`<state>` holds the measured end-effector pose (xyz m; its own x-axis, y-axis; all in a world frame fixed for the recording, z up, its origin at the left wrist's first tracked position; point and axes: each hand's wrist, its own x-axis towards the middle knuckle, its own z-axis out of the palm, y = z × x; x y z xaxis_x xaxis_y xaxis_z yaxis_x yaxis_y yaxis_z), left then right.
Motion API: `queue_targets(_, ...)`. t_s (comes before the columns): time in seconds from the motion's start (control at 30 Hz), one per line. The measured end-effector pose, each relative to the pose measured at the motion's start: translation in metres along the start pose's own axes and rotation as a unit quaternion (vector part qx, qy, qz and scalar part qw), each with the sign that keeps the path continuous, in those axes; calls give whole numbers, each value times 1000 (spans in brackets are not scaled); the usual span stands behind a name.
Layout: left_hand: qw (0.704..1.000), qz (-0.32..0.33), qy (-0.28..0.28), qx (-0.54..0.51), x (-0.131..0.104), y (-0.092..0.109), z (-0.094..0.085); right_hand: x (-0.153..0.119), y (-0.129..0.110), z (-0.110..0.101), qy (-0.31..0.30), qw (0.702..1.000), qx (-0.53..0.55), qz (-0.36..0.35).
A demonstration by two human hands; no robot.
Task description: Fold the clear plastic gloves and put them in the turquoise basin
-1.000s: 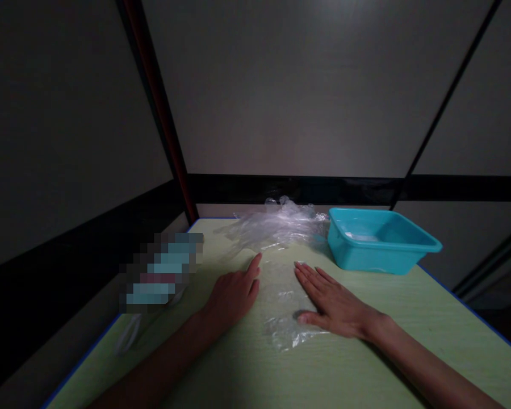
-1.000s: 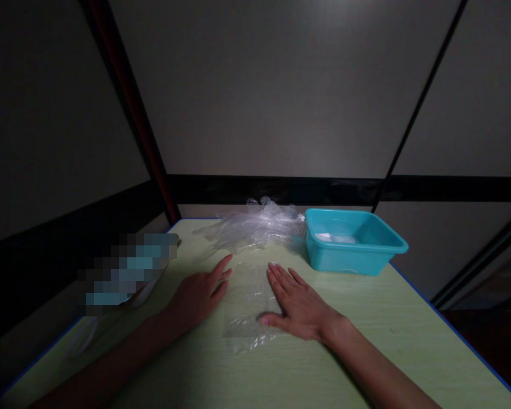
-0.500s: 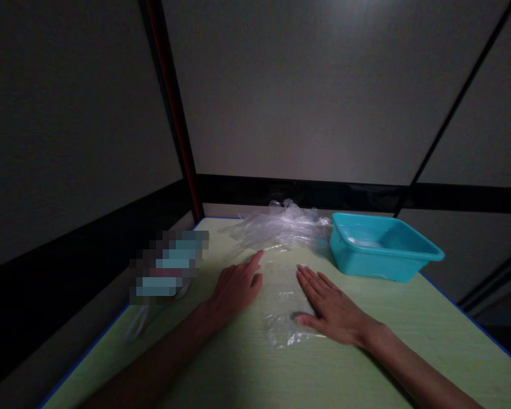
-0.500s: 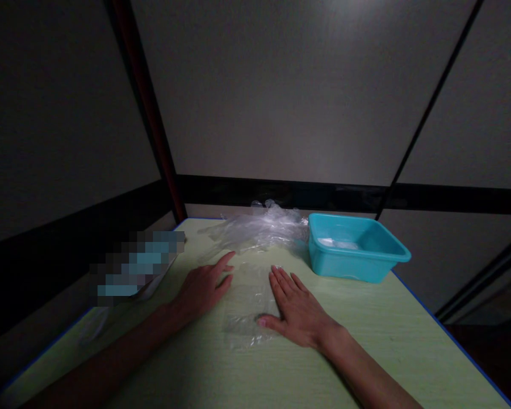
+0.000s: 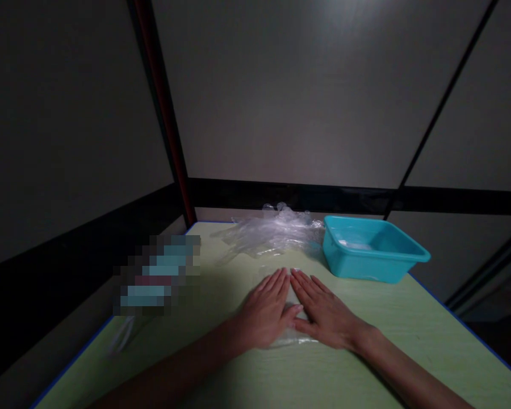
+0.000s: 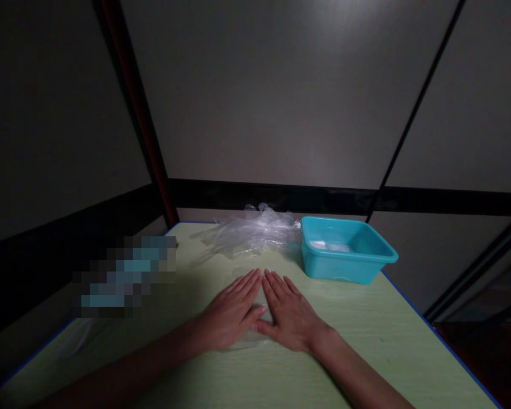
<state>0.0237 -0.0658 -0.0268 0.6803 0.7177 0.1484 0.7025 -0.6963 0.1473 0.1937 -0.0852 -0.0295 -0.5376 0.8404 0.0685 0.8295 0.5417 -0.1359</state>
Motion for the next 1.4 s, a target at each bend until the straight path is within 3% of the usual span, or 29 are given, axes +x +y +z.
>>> queue_targets(0.5,999,3,14,40,-17,-20,1,-1,-3,-5,-10,1000,-11,3)
queue_targets(0.97,999,-15,-26,33,-19,-18,-4,-6,14,-3,11,1000,-11,17)
queue_targets(1.17,999,-11,-23,30,-17,-18,-2,5,3,-7,58,997,3,57)
queue_targets(1.4,999,-16,-18,34,-18,-19,-1,9,-2,3,43,997,-20,55)
